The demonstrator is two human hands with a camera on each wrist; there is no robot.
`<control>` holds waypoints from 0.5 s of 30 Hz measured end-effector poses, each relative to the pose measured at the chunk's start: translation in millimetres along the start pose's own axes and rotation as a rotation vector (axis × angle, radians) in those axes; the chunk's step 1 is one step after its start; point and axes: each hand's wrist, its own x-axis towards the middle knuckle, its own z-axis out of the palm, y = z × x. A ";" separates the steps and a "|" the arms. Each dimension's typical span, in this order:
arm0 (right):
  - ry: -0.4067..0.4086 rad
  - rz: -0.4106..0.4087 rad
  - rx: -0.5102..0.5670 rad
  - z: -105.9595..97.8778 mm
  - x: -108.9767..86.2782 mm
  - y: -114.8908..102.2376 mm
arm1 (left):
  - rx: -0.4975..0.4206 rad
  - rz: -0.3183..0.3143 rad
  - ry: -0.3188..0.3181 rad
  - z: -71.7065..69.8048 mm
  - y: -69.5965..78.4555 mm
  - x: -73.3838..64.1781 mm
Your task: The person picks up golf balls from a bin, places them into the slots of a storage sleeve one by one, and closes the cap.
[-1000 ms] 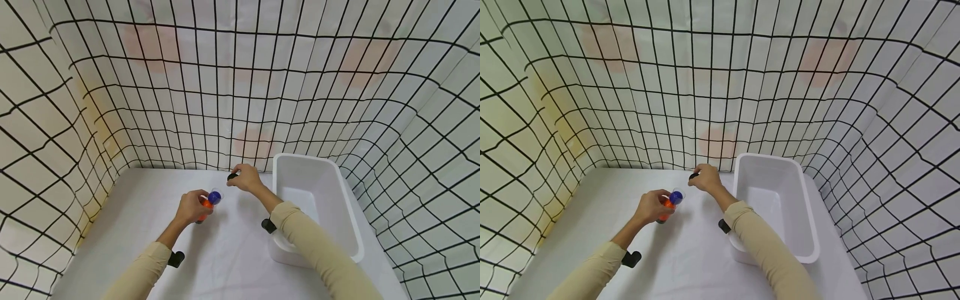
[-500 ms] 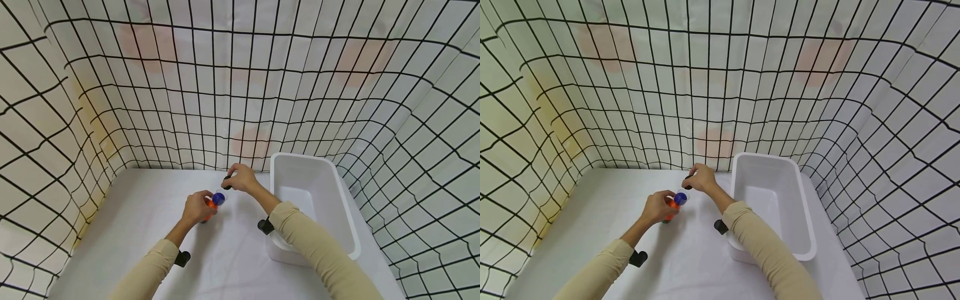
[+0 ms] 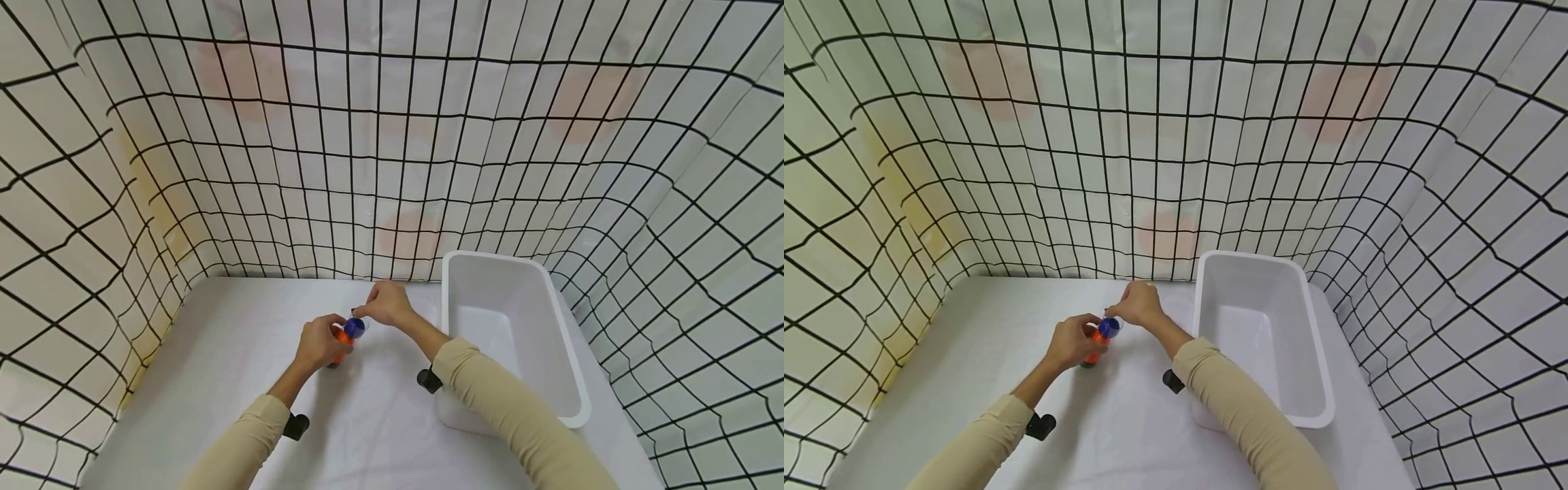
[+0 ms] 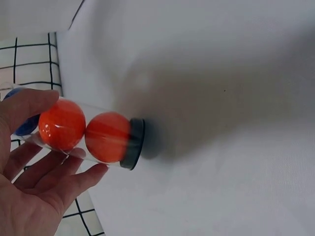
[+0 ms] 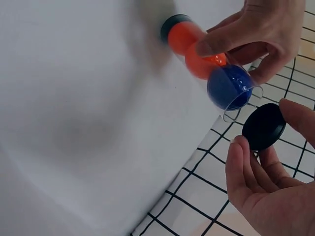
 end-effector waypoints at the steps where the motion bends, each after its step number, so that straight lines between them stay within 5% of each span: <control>1: -0.006 0.005 0.001 0.8 -0.1 0.2 | 0.000 0.002 0.001 -0.2 -0.6 0.1; 9: -0.138 0.049 0.058 1.8 -3.3 -1.6 | -0.016 0.004 -0.010 -1.1 -3.9 1.0; 15: -0.127 0.045 0.061 3.3 -4.1 -1.3 | -0.033 0.009 -0.024 -3.2 -3.7 -0.3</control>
